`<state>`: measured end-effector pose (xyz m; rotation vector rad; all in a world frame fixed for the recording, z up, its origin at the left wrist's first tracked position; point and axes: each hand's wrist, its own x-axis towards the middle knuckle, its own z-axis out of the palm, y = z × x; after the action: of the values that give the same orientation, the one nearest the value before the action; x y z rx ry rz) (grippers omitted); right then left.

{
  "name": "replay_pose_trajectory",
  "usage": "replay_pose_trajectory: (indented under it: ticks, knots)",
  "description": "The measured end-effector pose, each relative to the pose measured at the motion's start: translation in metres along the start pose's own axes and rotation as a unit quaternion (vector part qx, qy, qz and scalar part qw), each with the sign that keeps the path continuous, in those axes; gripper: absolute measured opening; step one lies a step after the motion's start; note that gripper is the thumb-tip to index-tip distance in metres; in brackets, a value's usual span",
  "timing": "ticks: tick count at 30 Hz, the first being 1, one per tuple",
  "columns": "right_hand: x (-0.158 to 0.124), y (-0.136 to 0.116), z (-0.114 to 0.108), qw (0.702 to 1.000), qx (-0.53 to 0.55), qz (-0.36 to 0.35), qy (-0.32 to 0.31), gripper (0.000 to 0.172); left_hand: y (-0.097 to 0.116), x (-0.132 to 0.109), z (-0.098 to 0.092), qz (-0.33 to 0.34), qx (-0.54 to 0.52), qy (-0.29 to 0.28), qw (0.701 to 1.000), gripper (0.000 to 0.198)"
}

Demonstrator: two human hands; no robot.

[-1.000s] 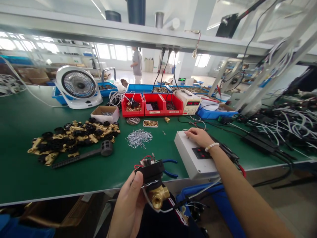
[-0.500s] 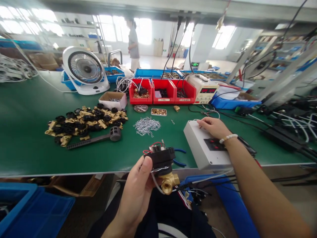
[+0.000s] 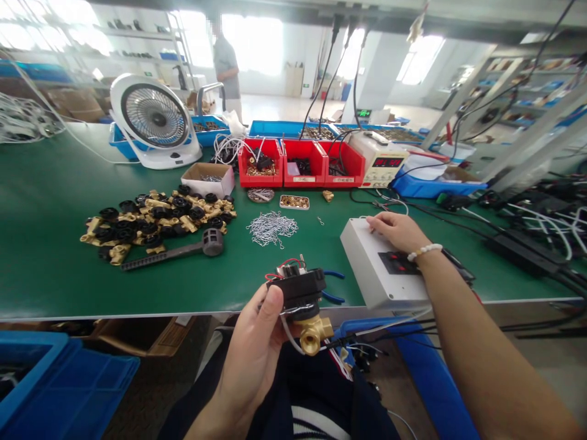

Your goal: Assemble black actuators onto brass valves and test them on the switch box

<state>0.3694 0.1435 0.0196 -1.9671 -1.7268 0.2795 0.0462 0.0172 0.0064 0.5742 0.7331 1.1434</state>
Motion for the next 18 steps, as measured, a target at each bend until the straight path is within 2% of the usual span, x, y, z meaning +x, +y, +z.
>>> replay_pose_trajectory:
  ticks: [18]
  knots:
    - [0.0011,-0.0005,-0.0006,1.000,-0.006,0.011,-0.001,0.046,-0.0007,-0.0003,0.0006,0.013,0.001,-0.003,1.000,0.044]
